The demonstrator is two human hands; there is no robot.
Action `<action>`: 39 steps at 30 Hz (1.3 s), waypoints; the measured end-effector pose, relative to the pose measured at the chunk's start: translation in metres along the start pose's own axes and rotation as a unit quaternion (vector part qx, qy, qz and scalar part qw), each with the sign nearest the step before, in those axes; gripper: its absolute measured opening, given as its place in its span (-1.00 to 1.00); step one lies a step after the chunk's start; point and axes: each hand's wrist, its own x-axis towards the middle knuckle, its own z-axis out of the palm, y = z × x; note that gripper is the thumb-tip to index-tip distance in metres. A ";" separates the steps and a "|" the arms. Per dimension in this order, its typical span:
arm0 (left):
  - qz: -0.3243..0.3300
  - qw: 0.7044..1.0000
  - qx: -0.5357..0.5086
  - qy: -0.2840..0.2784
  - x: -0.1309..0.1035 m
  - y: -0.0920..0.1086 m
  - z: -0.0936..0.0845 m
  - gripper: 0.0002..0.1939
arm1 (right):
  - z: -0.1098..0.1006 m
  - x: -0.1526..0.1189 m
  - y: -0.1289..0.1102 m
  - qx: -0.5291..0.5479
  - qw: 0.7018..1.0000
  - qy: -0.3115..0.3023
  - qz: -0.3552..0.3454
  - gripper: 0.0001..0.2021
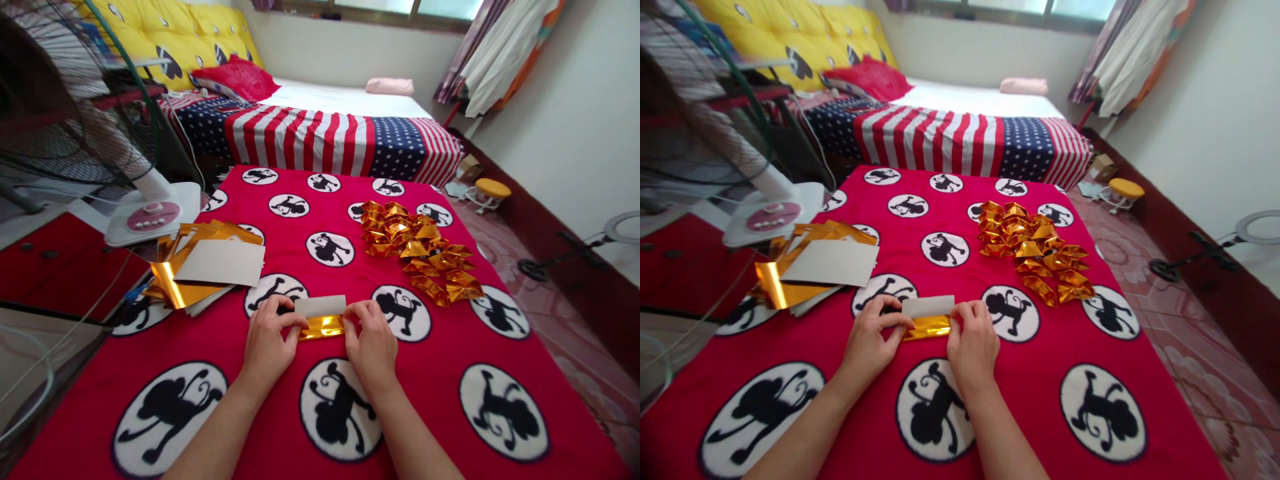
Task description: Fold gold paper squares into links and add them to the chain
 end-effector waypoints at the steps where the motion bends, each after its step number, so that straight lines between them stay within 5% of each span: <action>1: 0.000 1.000 0.002 0.002 0.000 0.001 0.000 -0.80 | 0.000 0.000 0.000 0.006 1.000 -0.003 -0.002 -0.91; 13: -0.018 0.999 0.031 0.008 -0.004 0.016 -0.002 -0.98 | -0.001 -0.002 -0.008 -0.017 1.000 0.002 0.006 -0.89; 22: -0.013 0.999 0.040 0.009 -0.005 0.018 -0.002 -0.93 | 0.002 -0.010 -0.022 -0.055 0.998 0.020 0.005 -0.61; 39: 0.002 0.997 0.023 -0.070 -0.005 0.003 -0.008 -0.78 | -0.003 -0.010 -0.001 0.058 0.998 -0.023 -0.008 -0.77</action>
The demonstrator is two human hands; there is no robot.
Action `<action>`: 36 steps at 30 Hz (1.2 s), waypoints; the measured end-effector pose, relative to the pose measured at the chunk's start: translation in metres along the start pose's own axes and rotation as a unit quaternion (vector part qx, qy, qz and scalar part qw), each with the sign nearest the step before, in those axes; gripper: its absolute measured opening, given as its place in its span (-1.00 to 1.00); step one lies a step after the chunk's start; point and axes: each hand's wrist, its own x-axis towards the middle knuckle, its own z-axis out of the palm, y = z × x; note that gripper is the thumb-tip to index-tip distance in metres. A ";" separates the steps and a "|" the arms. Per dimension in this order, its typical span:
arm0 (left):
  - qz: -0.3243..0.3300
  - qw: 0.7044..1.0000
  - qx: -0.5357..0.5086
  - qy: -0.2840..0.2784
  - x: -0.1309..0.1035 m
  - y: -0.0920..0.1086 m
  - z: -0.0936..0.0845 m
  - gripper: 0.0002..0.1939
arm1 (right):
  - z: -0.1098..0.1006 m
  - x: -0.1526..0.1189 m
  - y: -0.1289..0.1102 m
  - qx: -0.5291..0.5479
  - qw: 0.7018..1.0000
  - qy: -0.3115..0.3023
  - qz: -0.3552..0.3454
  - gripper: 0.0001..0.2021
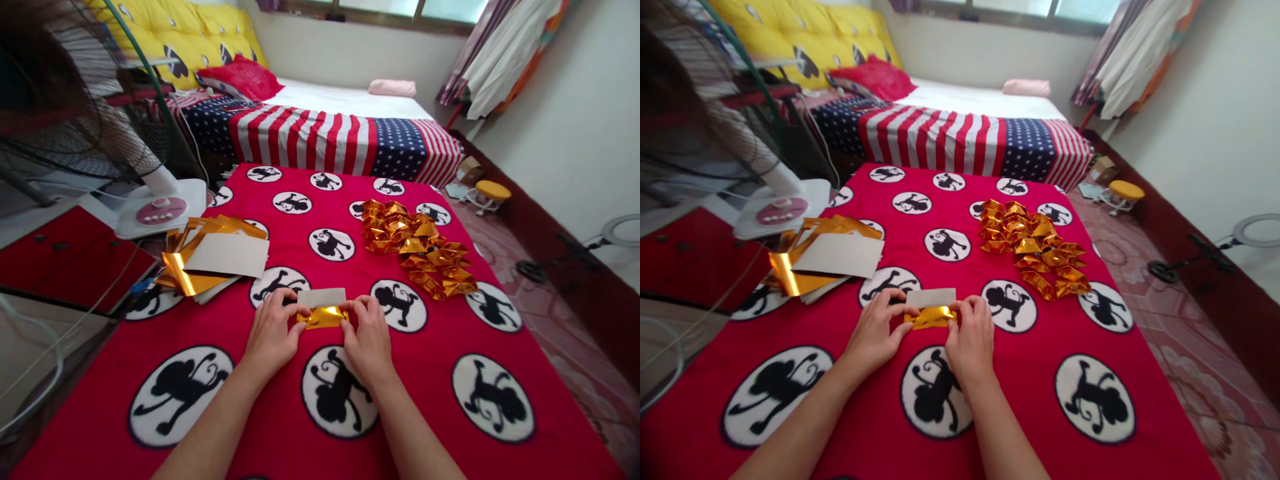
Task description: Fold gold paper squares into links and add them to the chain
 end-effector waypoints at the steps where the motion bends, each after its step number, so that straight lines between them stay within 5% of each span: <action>1: 0.002 1.000 -0.001 -0.003 0.000 0.000 0.000 -0.76 | 0.000 0.000 0.001 0.008 1.000 0.001 -0.002 -0.76; 8: 0.007 1.000 0.001 -0.007 0.001 -0.001 -0.002 -0.76 | -0.003 0.004 0.010 0.048 0.999 0.001 -0.024 -0.65; 14: 0.009 1.000 0.000 -0.001 0.000 0.001 -0.001 -0.79 | -0.003 -0.009 -0.013 0.004 0.993 0.090 -0.073 -0.68; 17: 0.007 1.000 0.005 0.000 0.000 0.000 0.000 -0.80 | 0.012 -0.029 -0.037 -0.028 0.979 -0.042 -0.199 -0.50; 20: 0.005 1.000 0.011 0.000 0.000 -0.001 0.001 -0.81 | 0.028 -0.045 -0.047 -0.050 0.963 -0.116 -0.240 -0.21; 24: 0.016 1.000 0.010 0.011 -0.001 -0.001 0.001 -0.76 | 0.033 -0.050 -0.035 -0.085 0.962 -0.135 -0.221 -0.09; 36: 0.015 1.000 0.001 0.006 0.000 -0.003 0.000 -0.80 | -0.001 -0.034 0.012 -0.186 0.961 -0.114 -0.170 -0.19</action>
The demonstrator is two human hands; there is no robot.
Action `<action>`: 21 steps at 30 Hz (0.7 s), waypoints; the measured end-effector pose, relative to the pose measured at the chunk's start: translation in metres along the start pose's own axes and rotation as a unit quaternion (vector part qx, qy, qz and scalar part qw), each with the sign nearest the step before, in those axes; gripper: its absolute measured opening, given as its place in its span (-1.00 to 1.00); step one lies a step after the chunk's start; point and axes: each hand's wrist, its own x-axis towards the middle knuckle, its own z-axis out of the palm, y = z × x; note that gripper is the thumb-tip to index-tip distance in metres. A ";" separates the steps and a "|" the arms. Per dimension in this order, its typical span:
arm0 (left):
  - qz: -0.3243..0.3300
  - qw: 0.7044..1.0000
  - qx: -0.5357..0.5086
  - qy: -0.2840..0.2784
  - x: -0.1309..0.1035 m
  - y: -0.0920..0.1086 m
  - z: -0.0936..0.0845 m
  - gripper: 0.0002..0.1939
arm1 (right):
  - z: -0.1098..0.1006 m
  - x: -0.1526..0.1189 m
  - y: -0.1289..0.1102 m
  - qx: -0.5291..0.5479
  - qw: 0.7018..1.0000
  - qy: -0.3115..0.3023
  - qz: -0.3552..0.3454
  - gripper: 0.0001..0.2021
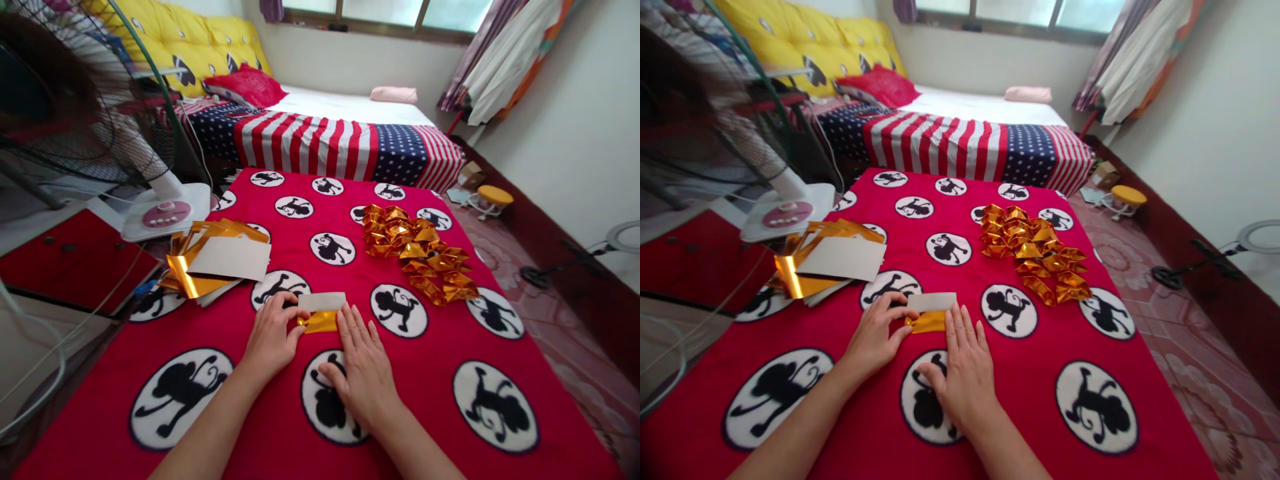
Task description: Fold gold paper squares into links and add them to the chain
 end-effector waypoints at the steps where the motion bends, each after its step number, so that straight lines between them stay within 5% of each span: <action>1: 0.000 1.000 0.003 0.001 0.002 0.000 -0.001 -0.79 | 0.000 0.000 -0.001 -0.003 1.000 0.002 0.005 -0.20; 11: 0.064 0.994 0.030 0.082 0.018 0.033 -0.003 -0.76 | 0.015 0.006 -0.021 -0.018 0.996 0.036 0.076 -0.18; 16: 0.175 0.975 -0.062 -0.125 -0.003 0.053 0.015 -0.44 | 0.019 0.007 -0.023 -0.046 0.996 0.011 0.080 -0.35; 21: 0.169 0.970 0.013 -0.177 -0.007 0.045 0.022 -0.25 | 0.018 0.009 -0.022 -0.070 0.992 -0.030 0.106 -0.32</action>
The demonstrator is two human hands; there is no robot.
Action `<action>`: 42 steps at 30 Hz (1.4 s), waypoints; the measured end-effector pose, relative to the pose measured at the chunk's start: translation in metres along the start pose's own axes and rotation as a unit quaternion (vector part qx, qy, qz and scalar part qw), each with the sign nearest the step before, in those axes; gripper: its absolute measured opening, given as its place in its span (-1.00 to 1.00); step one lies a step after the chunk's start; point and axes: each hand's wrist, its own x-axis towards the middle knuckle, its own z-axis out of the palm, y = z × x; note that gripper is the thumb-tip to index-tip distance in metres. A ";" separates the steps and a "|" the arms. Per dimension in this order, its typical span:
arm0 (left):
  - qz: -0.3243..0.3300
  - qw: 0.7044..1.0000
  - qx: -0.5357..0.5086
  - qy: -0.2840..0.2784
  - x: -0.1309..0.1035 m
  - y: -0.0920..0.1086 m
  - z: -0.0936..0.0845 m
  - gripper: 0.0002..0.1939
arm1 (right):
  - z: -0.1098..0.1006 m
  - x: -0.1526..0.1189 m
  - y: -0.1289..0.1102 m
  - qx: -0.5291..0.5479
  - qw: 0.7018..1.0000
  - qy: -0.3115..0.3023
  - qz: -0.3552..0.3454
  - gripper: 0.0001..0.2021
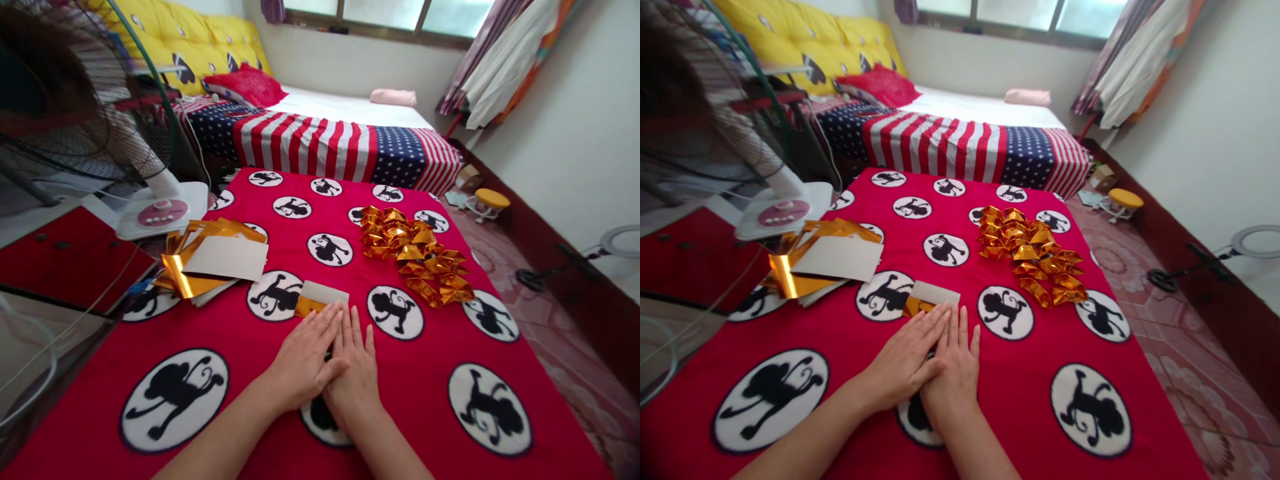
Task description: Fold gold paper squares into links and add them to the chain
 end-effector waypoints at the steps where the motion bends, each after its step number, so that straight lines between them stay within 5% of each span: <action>1: -0.010 1.000 0.016 -0.002 -0.001 -0.003 0.000 -0.24 | -0.001 0.000 0.000 0.001 1.000 -0.001 0.001 -0.31; 11: -0.056 0.987 0.141 0.059 -0.015 -0.028 0.003 -0.26 | 0.001 -0.005 0.004 0.006 0.998 0.054 -0.022 -0.31; 20: -0.057 0.984 0.147 0.085 -0.014 -0.029 0.001 -0.39 | -0.004 -0.005 0.006 0.052 0.996 0.074 -0.027 -0.34; 31: 0.003 0.999 -0.043 -0.002 0.011 -0.071 -0.042 -0.41 | -0.026 -0.004 0.001 0.125 0.985 0.114 -0.034 -0.60; 36: -0.045 0.985 -0.160 0.043 0.023 -0.080 -0.046 -0.60 | -0.037 0.010 0.010 0.154 0.980 0.107 -0.060 -0.66; 42: -0.044 0.988 -0.101 0.111 0.025 -0.072 -0.035 -0.80 | -0.043 0.031 0.033 0.185 0.974 0.069 -0.114 -0.54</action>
